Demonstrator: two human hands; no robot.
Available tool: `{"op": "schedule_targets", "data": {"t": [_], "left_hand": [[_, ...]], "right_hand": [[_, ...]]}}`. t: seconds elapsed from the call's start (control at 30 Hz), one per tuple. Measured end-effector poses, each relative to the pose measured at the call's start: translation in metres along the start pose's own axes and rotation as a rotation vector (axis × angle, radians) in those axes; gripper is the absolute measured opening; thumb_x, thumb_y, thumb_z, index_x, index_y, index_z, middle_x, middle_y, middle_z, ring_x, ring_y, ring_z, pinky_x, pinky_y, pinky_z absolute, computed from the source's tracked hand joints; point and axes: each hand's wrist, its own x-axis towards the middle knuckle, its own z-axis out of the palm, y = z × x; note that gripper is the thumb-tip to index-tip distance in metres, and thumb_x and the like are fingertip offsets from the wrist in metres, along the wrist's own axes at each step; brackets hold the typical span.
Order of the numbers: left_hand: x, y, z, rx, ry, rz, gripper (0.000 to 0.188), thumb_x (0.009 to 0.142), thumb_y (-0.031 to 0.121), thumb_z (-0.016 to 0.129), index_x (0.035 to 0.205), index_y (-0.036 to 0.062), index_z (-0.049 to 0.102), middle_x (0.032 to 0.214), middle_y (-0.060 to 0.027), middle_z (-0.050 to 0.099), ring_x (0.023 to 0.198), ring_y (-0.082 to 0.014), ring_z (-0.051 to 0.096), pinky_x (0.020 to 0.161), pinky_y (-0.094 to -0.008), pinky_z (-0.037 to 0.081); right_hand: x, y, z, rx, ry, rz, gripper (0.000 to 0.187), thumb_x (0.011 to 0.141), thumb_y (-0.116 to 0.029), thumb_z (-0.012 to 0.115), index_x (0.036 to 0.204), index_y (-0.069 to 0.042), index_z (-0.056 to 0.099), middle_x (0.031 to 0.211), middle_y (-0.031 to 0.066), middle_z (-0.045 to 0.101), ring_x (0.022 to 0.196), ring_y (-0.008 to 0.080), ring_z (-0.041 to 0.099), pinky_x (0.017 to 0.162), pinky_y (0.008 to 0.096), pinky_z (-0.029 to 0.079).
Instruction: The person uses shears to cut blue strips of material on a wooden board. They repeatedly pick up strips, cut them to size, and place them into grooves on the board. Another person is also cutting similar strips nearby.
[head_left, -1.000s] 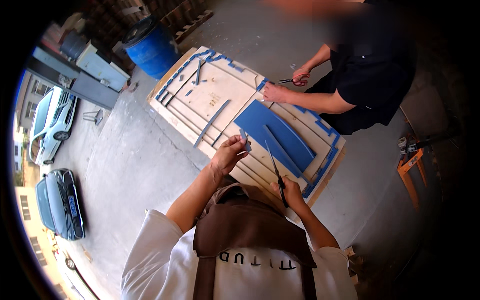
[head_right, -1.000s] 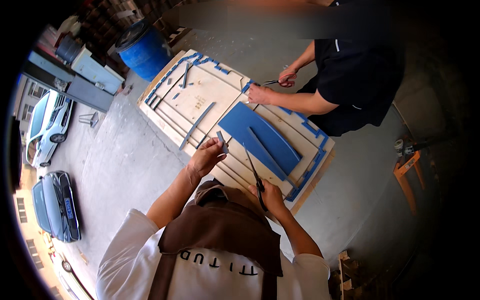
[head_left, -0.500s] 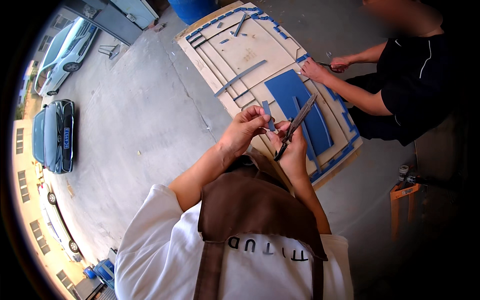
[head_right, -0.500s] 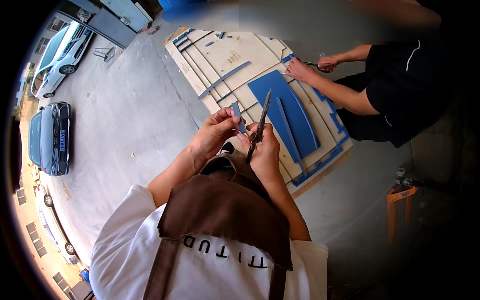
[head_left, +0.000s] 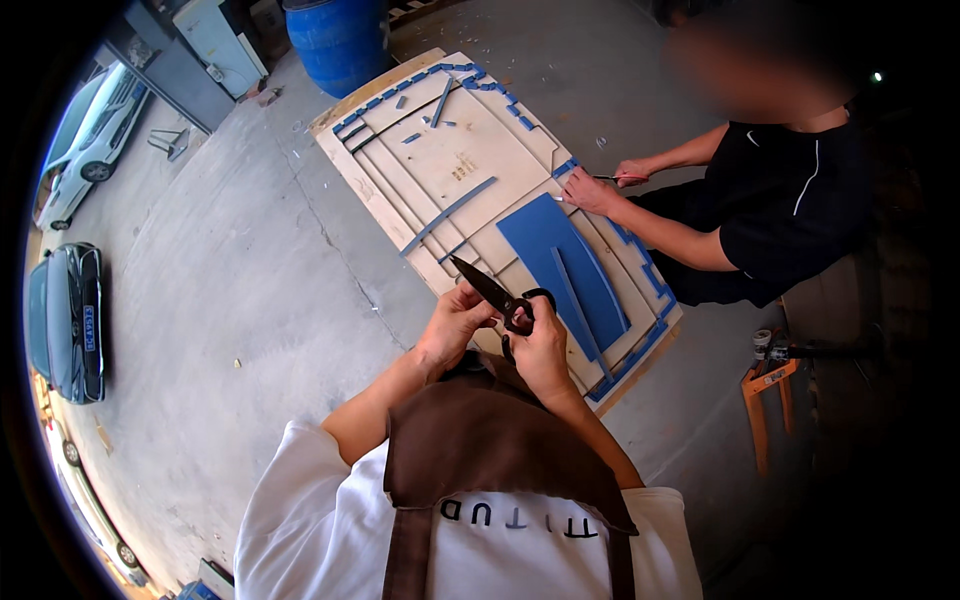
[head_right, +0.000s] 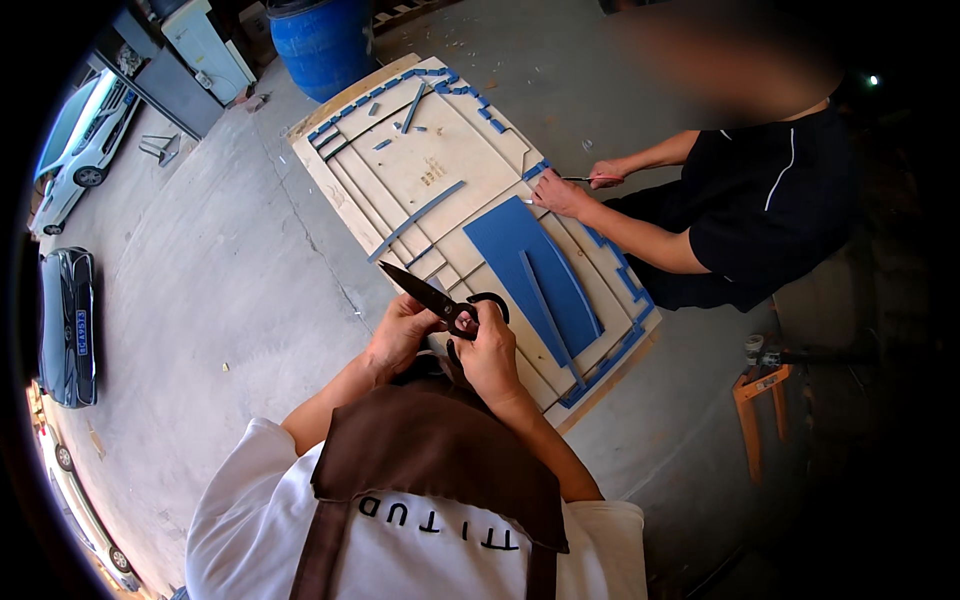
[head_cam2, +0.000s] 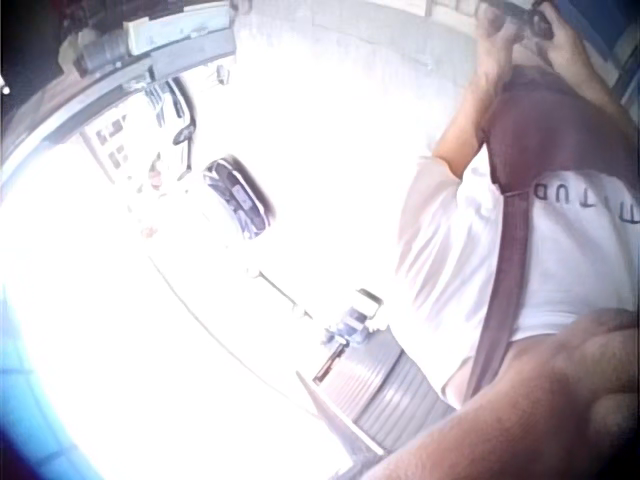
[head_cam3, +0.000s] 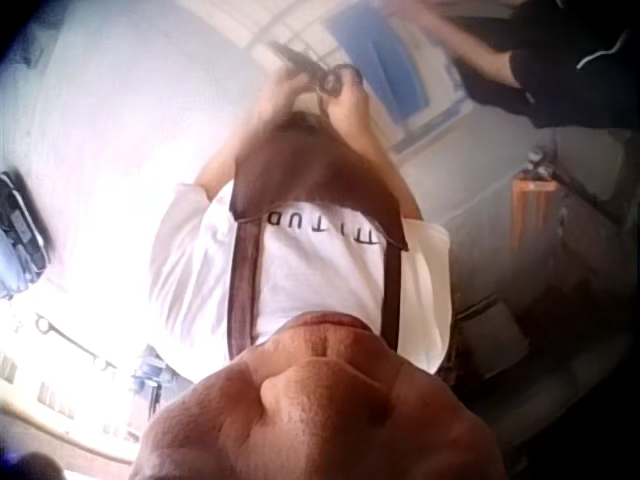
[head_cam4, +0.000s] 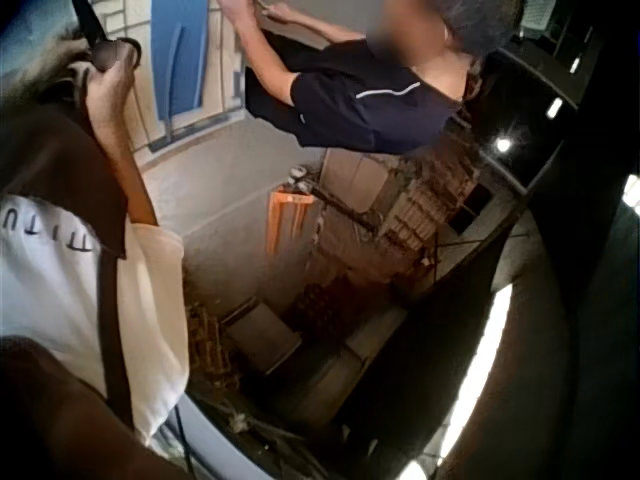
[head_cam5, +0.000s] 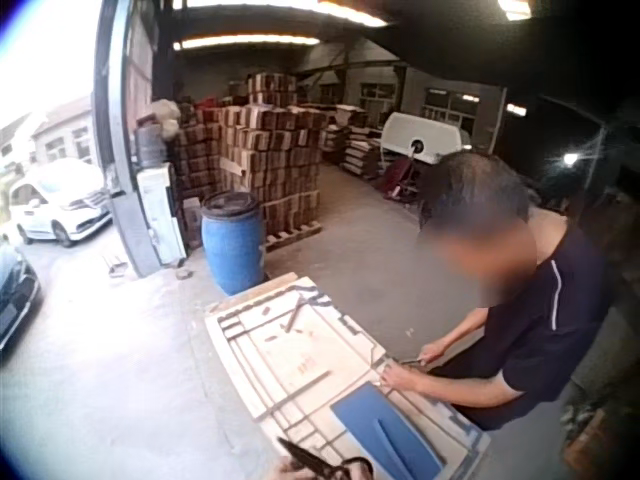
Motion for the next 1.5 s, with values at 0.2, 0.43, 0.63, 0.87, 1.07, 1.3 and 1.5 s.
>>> {"op": "schedule_targets", "data": {"t": [0.2,0.43,0.63,0.87,1.07,1.3,1.5], "left_hand": [[0.015,0.026,-0.021,-0.06,0.025,-0.034,0.014,0.087,0.012,0.064,0.1,0.0068,0.061,0.088,-0.0008,0.066,0.079,-0.0088,0.06,0.072,-0.0236,0.048],[0.034,0.086,-0.042,-0.178,-0.012,-0.002,0.017,0.088,0.013,0.063,0.105,0.0078,0.06,0.093,-0.0001,0.064,0.081,-0.0083,0.059,0.075,-0.024,0.048],[0.036,0.089,-0.052,-0.095,0.037,-0.003,0.009,0.088,0.013,0.064,0.095,0.0097,0.059,0.085,0.0025,0.063,0.077,-0.0058,0.058,0.071,-0.0204,0.047],[0.041,0.085,-0.05,0.011,0.071,0.025,0.014,0.088,0.015,0.064,0.098,0.0086,0.058,0.085,0.0016,0.061,0.077,-0.0069,0.059,0.071,-0.023,0.049],[0.041,0.074,-0.049,0.034,0.112,0.085,0.02,0.088,0.013,0.063,0.104,0.0082,0.052,0.087,0.001,0.061,0.076,-0.0071,0.058,0.069,-0.0218,0.047],[0.044,0.065,-0.045,0.017,0.142,0.101,0.019,0.088,0.011,0.062,0.104,0.0084,0.052,0.089,0.0008,0.059,0.077,-0.0082,0.057,0.07,-0.0221,0.045],[0.045,0.063,-0.038,-0.072,0.148,0.025,0.026,0.09,0.017,0.061,0.113,0.009,0.053,0.096,-0.0019,0.061,0.087,-0.013,0.059,0.078,-0.0276,0.048]], "right_hand": [[0.01,-0.011,0.011,0.037,0.042,0.095,0.035,0.076,-0.016,0.077,0.092,-0.002,0.049,0.073,0.0091,0.053,0.061,0.0185,0.054,0.059,0.03,0.049],[-0.002,0.009,-0.007,0.097,-0.446,0.381,0.047,0.087,-0.048,0.06,0.095,-0.001,0.055,0.08,0.0165,0.063,0.077,0.0323,0.064,0.069,0.0374,0.049],[-0.004,-0.004,0.01,0.051,-0.51,0.358,0.049,0.087,-0.049,0.059,0.098,-0.001,0.056,0.084,0.0184,0.064,0.082,0.0335,0.064,0.073,0.0375,0.049],[0.007,-0.011,0.015,0.032,-0.505,0.324,0.051,0.088,-0.05,0.057,0.095,0.001,0.057,0.083,0.0201,0.064,0.082,0.0367,0.063,0.073,0.0404,0.048],[0.01,-0.007,0.016,0.039,-0.534,0.354,0.056,0.088,-0.053,0.055,0.088,0.003,0.055,0.08,0.0237,0.061,0.081,0.0402,0.062,0.071,0.0428,0.047],[0.009,0.002,0.011,0.016,-0.548,0.38,0.061,0.088,-0.057,0.051,0.079,0.003,0.053,0.073,0.0243,0.059,0.074,0.0413,0.06,0.066,0.0439,0.045],[0.005,0.01,0.01,0.077,-0.563,0.42,0.064,0.088,-0.06,0.049,0.075,0.003,0.052,0.068,0.0231,0.057,0.069,0.0392,0.059,0.064,0.0437,0.044]]}}
